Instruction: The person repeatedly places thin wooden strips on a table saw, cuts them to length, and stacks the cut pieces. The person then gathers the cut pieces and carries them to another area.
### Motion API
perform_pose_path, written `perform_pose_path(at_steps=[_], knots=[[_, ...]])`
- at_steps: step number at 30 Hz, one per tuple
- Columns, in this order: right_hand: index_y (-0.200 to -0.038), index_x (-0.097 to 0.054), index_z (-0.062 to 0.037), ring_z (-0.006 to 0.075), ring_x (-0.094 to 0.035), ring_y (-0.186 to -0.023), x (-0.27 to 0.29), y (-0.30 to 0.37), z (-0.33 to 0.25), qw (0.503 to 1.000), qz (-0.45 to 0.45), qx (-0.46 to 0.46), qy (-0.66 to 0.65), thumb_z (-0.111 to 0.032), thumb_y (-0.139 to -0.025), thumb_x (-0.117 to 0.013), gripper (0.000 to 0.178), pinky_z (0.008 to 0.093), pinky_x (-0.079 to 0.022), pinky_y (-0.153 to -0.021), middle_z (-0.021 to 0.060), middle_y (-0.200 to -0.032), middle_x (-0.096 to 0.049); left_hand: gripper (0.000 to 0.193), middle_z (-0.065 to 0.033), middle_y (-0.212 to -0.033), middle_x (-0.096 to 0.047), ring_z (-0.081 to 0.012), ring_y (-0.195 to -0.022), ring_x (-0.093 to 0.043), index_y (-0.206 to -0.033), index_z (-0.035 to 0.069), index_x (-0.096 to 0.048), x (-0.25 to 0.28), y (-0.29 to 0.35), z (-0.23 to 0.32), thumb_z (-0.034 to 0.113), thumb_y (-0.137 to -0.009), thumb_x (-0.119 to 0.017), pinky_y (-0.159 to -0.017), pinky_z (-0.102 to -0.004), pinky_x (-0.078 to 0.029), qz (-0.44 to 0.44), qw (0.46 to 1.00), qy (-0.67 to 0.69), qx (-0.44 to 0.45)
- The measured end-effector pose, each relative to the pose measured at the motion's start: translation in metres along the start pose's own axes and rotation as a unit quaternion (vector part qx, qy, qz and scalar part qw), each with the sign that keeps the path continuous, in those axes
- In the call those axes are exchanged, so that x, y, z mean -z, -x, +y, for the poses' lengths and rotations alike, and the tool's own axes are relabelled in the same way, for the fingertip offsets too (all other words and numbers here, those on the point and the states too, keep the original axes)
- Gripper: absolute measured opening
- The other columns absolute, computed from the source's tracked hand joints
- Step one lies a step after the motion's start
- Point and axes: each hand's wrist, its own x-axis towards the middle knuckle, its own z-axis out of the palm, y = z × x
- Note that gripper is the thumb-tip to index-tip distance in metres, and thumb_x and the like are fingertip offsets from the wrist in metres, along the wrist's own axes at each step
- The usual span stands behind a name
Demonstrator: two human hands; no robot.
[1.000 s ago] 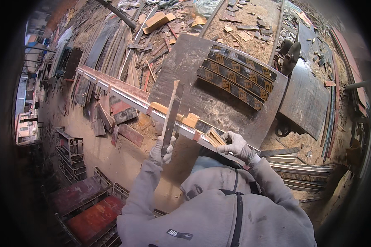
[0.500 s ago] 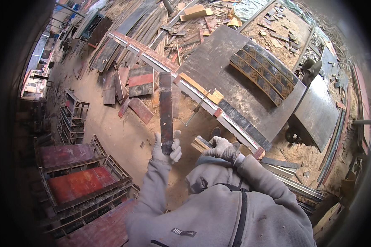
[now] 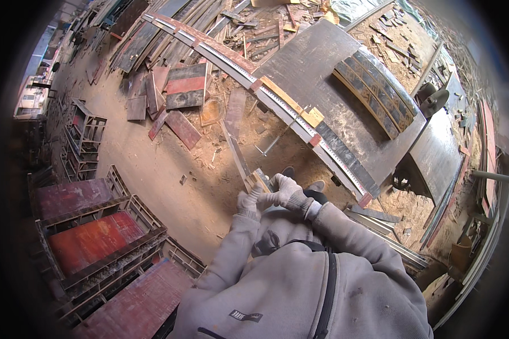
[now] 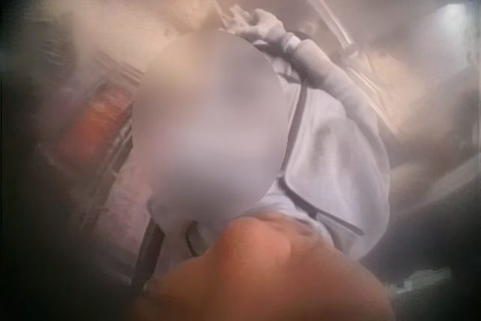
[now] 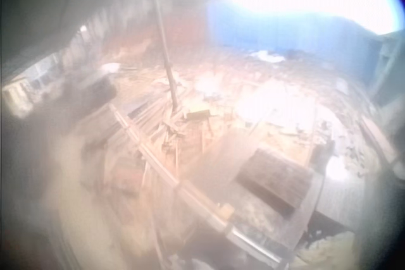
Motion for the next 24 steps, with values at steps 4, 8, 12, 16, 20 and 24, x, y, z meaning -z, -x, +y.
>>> perform_pose_path(at_steps=[4,8,12,16,20,24], knots=[[-0.117,-0.07,0.0013,0.0312,-0.073,-0.106,-0.027,-0.011,-0.02,0.996,-0.032,0.008,0.078,-0.059,-0.072,-0.086,0.077,0.0396,-0.055,-0.095,0.0192,-0.11,-0.076,0.053,-0.0185,-0.107,-0.075,-0.0248,-0.086,-0.075,-0.114,-0.01,-0.069,0.028,-0.012,-0.003,0.025,-0.081,-0.093,-0.076,-0.0383,-0.065,0.094,0.995,-0.015,-0.006],[-0.121,-0.07,-0.0016,0.0395,-0.071,-0.11,-0.042,-0.019,-0.032,0.963,-0.093,0.026,0.252,-0.07,-0.085,-0.072,0.077,0.0455,-0.054,-0.097,0.0249,-0.112,-0.075,0.038,-0.0121,-0.107,-0.075,-0.0237,-0.089,-0.075,-0.118,-0.005,-0.07,0.056,-0.028,0.007,0.017,-0.09,-0.085,-0.08,-0.0371,-0.064,0.094,0.985,-0.143,0.012],[-0.123,-0.071,-0.0022,0.0409,-0.071,-0.11,-0.056,-0.029,-0.022,0.969,-0.018,0.046,0.244,-0.074,-0.088,-0.067,0.08,0.0473,-0.055,-0.097,0.0249,-0.112,-0.075,0.032,-0.0107,-0.098,-0.075,-0.0253,-0.083,-0.076,-0.115,0.0,-0.067,0.101,-0.065,0.013,0.008,-0.089,-0.084,-0.067,-0.0398,-0.066,0.099,0.99,-0.098,0.016],[-0.125,-0.071,-0.0019,0.0365,-0.073,-0.111,-0.03,-0.026,0.012,0.982,0.089,0.014,0.167,-0.067,-0.089,-0.071,0.075,0.045,-0.056,-0.097,0.0223,-0.113,-0.076,0.045,-0.0087,-0.096,-0.073,-0.0224,-0.079,-0.075,-0.115,0.005,-0.064,0.162,-0.118,0.012,0.014,-0.08,-0.092,-0.058,-0.0405,-0.064,0.27,0.945,-0.185,0.017],[-0.118,-0.074,-0.0026,0.0353,-0.074,-0.108,0.028,0.0,0.063,0.979,0.169,-0.035,0.104,-0.059,-0.092,-0.071,0.062,0.0441,-0.056,-0.095,0.022,-0.11,-0.077,0.085,-0.0203,-0.111,-0.07,-0.0275,-0.087,-0.074,-0.128,-0.006,-0.053,0.206,-0.167,0.022,0.029,-0.068,-0.102,-0.071,-0.0413,-0.064,0.36,0.884,-0.298,0.008],[-0.11,-0.076,-0.0057,0.0356,-0.074,-0.106,0.071,0.052,0.133,0.95,0.296,-0.078,0.065,-0.056,-0.093,-0.07,0.053,0.0443,-0.055,-0.095,0.0205,-0.105,-0.078,0.132,-0.0273,-0.149,-0.053,-0.0358,-0.126,-0.063,-0.157,-0.006,-0.032,0.202,-0.183,0.036,0.072,-0.067,-0.089,-0.104,-0.0448,-0.055,0.423,0.768,-0.476,0.059]])
